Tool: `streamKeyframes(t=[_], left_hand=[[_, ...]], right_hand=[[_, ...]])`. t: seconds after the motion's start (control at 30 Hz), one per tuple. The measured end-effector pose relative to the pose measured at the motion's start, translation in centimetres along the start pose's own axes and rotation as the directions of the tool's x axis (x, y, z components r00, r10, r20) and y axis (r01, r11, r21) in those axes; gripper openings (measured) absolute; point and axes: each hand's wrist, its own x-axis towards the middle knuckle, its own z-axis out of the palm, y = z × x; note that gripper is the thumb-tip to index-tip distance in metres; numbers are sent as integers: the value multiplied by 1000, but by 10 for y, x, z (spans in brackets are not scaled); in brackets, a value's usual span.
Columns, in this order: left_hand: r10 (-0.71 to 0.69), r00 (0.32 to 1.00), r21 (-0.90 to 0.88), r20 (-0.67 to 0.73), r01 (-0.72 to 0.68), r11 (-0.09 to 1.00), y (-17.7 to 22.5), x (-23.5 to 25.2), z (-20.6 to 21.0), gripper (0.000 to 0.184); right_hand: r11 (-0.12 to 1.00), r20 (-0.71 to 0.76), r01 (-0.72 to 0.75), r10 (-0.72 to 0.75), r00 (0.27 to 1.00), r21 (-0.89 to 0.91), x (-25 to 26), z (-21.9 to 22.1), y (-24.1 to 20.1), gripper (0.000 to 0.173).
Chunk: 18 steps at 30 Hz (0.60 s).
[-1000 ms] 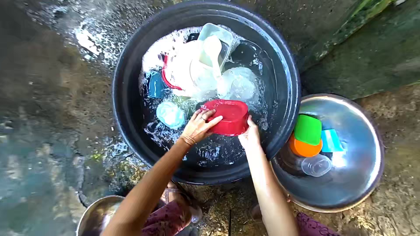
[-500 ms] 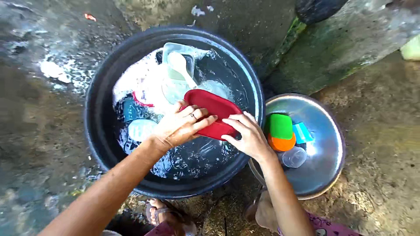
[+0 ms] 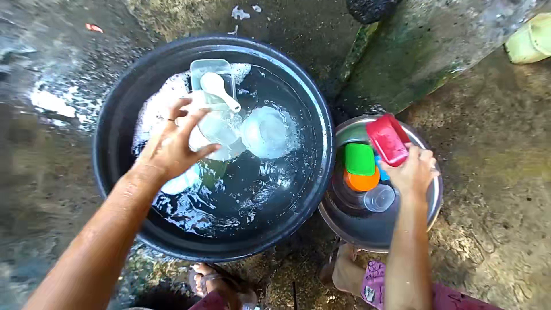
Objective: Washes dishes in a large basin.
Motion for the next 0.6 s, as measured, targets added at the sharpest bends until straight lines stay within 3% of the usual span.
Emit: streamKeyframes(t=[0.07, 0.13, 0.2, 0.37, 0.5, 0.6], left_hand=[[-233, 970, 39, 61, 231, 972, -38, -14, -7, 65], [-429, 881, 93, 199, 419, 903, -63, -32, -7, 56], [-528, 786, 123, 320, 518, 846, -71, -44, -4, 52], [-575, 685, 101, 448, 600, 793, -69, -58, 12, 65], [-670, 574, 141, 470, 701, 699, -81, -69, 28, 86], [-670, 621, 129, 407, 687, 715, -90, -81, 56, 99]], right_hand=[[995, 7, -83, 84, 996, -52, 17, 5, 34, 79], [984, 39, -157, 161, 986, -88, 22, 9, 53, 80], [969, 45, -219, 225, 973, -118, 29, 21, 62, 83], [925, 44, -314, 330, 943, -213, 31, 68, 82, 91], [934, 64, -349, 354, 933, -80, 17, 96, 83, 99], [972, -239, -177, 211, 948, 155, 0, 87, 41, 77]])
